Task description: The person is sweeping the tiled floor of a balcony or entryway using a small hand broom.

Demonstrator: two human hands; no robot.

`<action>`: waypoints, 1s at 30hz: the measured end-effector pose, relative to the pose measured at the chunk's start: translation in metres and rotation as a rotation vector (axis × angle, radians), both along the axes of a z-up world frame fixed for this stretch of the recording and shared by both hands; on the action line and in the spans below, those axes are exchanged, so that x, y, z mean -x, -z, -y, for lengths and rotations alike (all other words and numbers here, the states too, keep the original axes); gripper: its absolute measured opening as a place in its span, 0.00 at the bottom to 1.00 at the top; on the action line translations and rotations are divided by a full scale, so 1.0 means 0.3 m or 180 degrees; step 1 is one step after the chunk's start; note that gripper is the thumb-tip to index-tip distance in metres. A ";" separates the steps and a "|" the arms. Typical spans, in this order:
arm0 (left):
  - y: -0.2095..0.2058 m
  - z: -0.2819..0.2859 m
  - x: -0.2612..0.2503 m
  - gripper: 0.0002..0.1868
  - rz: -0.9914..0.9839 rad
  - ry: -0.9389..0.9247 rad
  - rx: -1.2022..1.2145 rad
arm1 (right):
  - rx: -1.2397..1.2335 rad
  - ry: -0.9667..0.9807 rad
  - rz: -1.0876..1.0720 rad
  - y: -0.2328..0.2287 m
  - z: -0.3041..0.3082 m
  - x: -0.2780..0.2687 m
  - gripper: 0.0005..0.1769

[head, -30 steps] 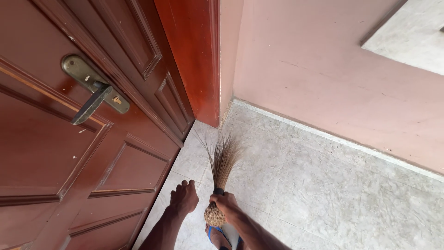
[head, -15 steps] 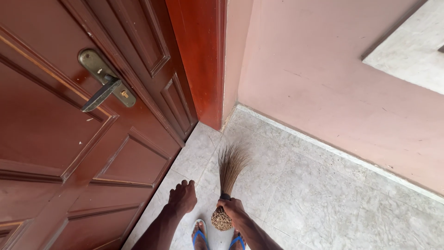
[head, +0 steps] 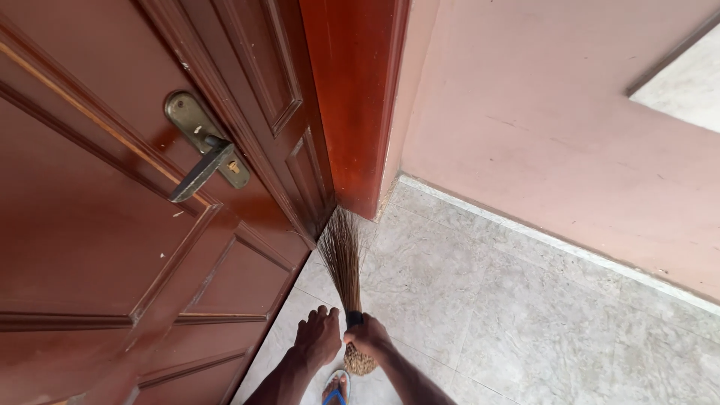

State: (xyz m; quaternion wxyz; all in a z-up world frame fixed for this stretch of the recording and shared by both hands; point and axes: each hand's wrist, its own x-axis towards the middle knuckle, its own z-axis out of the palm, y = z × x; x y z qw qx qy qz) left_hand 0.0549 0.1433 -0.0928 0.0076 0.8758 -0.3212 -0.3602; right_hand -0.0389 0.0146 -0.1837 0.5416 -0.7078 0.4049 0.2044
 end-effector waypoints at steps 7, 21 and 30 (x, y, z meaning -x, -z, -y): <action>0.029 -0.193 -0.114 0.22 -0.0032 0.0157 -0.0443 | 0.0116 0.1005 -0.0627 0.093 -0.140 -0.011 0.26; -0.033 -0.201 -0.199 0.19 0.0185 0.0530 -0.0238 | 0.0251 0.0676 -0.1049 -0.036 -0.345 0.201 0.31; 0.012 -0.178 -0.159 0.21 -0.0039 0.0655 -0.0278 | 0.0376 0.0427 -0.1176 -0.053 -0.267 0.421 0.26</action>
